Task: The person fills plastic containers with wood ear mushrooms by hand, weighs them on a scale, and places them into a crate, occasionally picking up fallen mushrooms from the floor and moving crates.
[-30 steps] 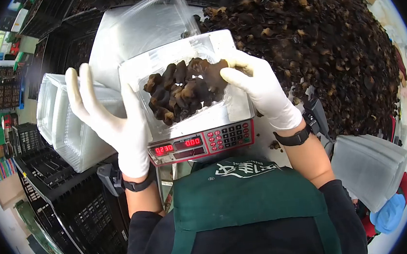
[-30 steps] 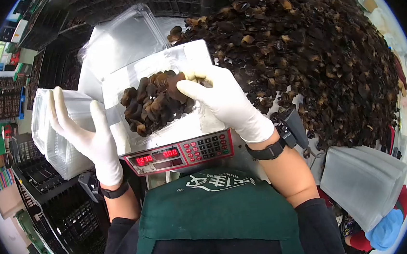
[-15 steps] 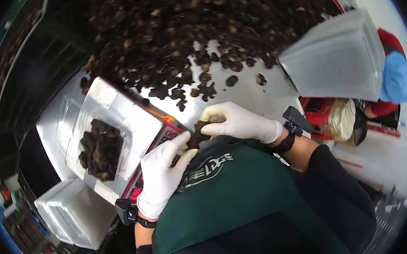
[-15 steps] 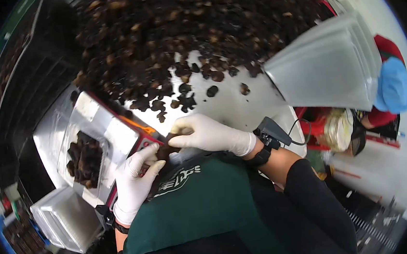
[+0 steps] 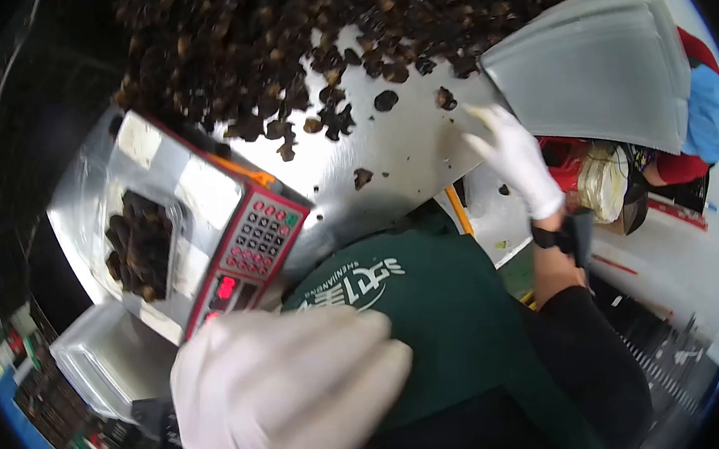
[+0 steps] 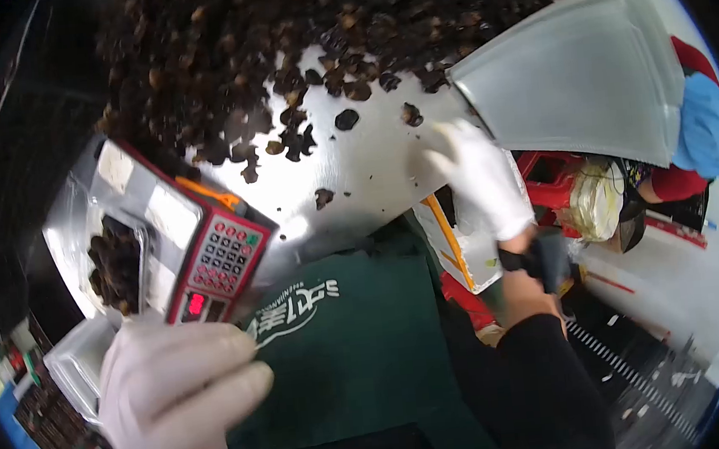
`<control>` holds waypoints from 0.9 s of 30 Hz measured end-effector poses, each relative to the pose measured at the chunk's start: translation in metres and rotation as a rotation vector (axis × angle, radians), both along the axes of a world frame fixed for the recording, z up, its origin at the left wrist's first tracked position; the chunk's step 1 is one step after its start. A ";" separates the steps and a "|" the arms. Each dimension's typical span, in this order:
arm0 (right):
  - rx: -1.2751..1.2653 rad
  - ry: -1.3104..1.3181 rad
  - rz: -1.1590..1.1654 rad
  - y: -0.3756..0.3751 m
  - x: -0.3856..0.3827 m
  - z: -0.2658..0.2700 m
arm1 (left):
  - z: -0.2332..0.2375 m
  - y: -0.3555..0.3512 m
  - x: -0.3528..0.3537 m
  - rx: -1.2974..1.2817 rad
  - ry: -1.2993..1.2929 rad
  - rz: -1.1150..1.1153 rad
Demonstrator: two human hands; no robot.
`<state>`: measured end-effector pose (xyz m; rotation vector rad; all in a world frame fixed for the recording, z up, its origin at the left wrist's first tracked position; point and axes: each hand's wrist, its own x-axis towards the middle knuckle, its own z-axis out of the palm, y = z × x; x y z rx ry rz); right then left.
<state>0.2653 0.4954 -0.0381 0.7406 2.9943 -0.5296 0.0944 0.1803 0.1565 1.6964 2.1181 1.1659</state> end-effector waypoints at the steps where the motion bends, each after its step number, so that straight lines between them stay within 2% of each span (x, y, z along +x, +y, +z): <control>1: -0.048 0.079 0.043 -0.021 -0.028 -0.007 | 0.011 0.004 0.008 -0.027 0.030 -0.017; 4: -0.158 0.190 0.207 -0.062 -0.094 -0.038 | 0.031 0.007 0.031 -0.091 0.089 0.136; 6: -0.065 0.199 0.258 -0.079 -0.122 -0.058 | 0.017 0.011 0.050 0.067 0.122 0.325; 7: -0.012 0.176 0.288 -0.084 -0.132 -0.064 | 0.020 -0.001 0.031 0.014 0.200 0.192; 8: 0.045 0.275 0.317 -0.090 -0.136 -0.070 | 0.016 -0.004 0.031 0.044 0.252 0.200; 9: -0.016 0.316 0.310 -0.091 -0.140 -0.079 | 0.012 -0.006 0.030 0.075 0.304 0.210; 10: -0.075 0.354 0.305 -0.087 -0.142 -0.089 | -0.010 0.002 0.046 0.200 0.333 0.358; 11: -0.130 0.387 0.297 -0.081 -0.144 -0.091 | -0.016 0.005 0.049 0.204 0.343 0.371; 15: -0.476 0.568 0.243 -0.058 -0.151 -0.090 | -0.007 -0.002 0.042 0.118 0.308 0.308; 16: -0.395 0.547 0.292 -0.050 -0.154 -0.084 | -0.006 -0.003 0.040 0.117 0.312 0.302; 17: -0.659 0.443 0.129 -0.049 -0.153 -0.080 | -0.006 -0.006 0.038 0.121 0.316 0.304; 19: -0.915 0.246 -0.051 -0.041 -0.156 -0.064 | -0.006 -0.012 0.036 0.125 0.328 0.329; 22: -1.091 0.380 -0.156 -0.036 -0.160 -0.060 | -0.006 -0.014 0.036 0.178 0.360 0.391; 23: -1.075 0.359 -0.187 -0.033 -0.162 -0.058 | -0.004 -0.015 0.036 0.196 0.363 0.408; 25: -1.042 0.318 -0.248 -0.028 -0.165 -0.052 | 0.019 -0.027 0.028 0.051 0.288 0.308; 27: -0.931 0.257 -0.181 -0.024 -0.170 -0.049 | 0.033 -0.029 0.027 -0.043 0.215 0.282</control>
